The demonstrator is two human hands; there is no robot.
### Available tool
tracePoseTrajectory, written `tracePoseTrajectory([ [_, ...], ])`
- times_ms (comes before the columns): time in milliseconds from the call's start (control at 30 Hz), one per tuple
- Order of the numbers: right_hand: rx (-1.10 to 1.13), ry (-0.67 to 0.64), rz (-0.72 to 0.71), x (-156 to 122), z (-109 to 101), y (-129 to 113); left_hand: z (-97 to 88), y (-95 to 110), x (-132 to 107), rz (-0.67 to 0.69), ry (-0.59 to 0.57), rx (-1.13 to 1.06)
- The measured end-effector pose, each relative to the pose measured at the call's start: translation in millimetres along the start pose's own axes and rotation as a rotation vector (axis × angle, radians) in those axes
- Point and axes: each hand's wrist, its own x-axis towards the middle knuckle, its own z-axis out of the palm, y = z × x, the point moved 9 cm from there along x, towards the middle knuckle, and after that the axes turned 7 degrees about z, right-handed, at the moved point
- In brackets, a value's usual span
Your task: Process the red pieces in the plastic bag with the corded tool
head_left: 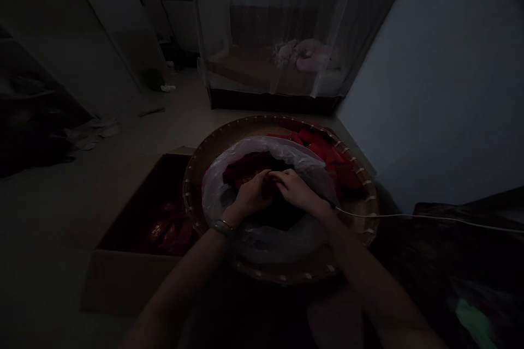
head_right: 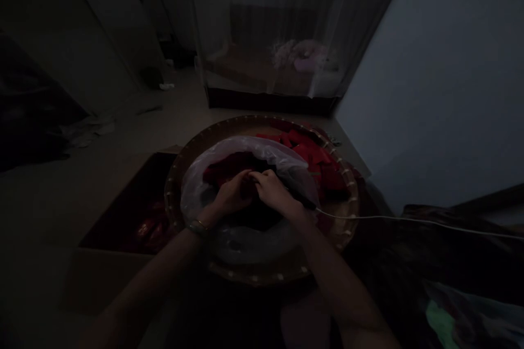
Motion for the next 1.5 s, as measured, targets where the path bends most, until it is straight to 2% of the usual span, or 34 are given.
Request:
tracePoseTrajectory([
  [167,0.178,0.164,0.080,2,-16,13,-3.6,5,1,0.036,0.009,-0.042],
  [333,0.227,0.075,0.159,4,-9,23,-4.7,7,1,0.049,0.017,-0.067],
  [400,0.247,0.108,0.183,4,-13,25,-3.8,6,1,0.037,0.011,-0.097],
  [500,0.258,0.213,0.157,1,-24,23,-2.8,3,1,0.003,0.015,-0.133],
  [600,0.260,0.264,0.106,-1,-27,17,-0.6,-1,0,-0.040,0.009,-0.112],
  [833,0.053,0.123,0.032,0,-7,8,-0.8,-1,1,-0.045,-0.006,-0.100],
  [1000,0.027,0.128,0.008,-2,-5,7,-6.3,3,1,0.025,0.032,-0.107],
  [1167,-0.005,0.081,-0.157,-4,2,-4,-7.8,4,0,0.072,0.065,-0.207],
  [1233,-0.037,0.069,-0.177,-3,5,-3,-4.7,5,0,0.083,0.048,-0.242],
  [1333,-0.031,0.111,-0.112,1,2,4,3.9,-1,1,0.047,0.002,-0.231],
  [1500,0.099,0.235,0.034,2,-20,12,14.5,-17,0,-0.062,-0.033,-0.203],
])
